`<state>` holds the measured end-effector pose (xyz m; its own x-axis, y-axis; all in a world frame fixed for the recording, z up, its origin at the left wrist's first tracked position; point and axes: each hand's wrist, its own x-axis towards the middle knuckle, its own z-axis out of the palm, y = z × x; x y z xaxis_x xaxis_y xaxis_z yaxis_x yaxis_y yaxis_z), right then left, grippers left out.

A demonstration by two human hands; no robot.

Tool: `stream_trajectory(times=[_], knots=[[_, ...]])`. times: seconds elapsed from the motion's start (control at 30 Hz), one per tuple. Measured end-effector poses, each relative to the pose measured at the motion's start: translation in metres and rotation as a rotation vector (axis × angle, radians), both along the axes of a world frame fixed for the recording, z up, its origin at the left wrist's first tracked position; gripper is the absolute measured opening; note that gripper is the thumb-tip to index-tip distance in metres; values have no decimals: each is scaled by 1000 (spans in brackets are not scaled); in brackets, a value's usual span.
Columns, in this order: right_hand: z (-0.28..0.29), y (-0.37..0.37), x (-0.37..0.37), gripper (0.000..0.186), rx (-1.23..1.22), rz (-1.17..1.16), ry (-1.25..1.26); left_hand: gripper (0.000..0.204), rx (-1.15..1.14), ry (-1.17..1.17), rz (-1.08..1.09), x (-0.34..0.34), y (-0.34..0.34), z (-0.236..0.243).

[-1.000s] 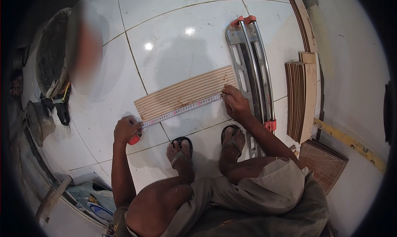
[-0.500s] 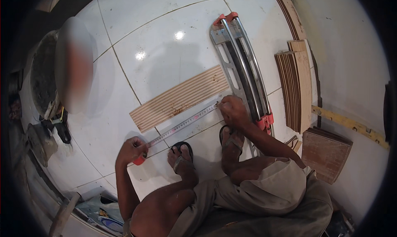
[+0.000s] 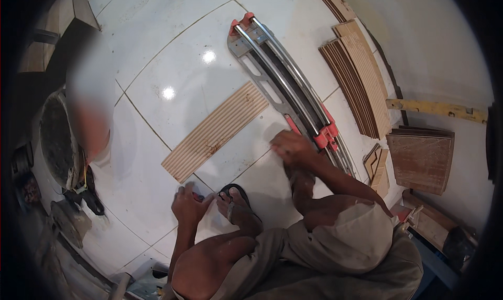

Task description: Measuring and cutting ceramic tiles using a manual tile cutter.

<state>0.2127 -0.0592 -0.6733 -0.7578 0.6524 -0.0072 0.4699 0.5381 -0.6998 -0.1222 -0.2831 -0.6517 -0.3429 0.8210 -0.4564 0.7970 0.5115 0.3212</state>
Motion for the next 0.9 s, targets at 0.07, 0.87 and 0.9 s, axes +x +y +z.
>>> stream_trajectory(times=[0.07, 0.87, 0.9], knots=[[10, 14, 35, 14, 37, -234, 34, 66, 154, -9, -29, 0, 33, -12], [67, -163, 256, 25, -98, -953, -353, 83, 722, 43, -369, 13, 192, -43], [70, -163, 259, 25, -129, -1007, -359, 83, 723, 43, -369, 16, 205, -46]])
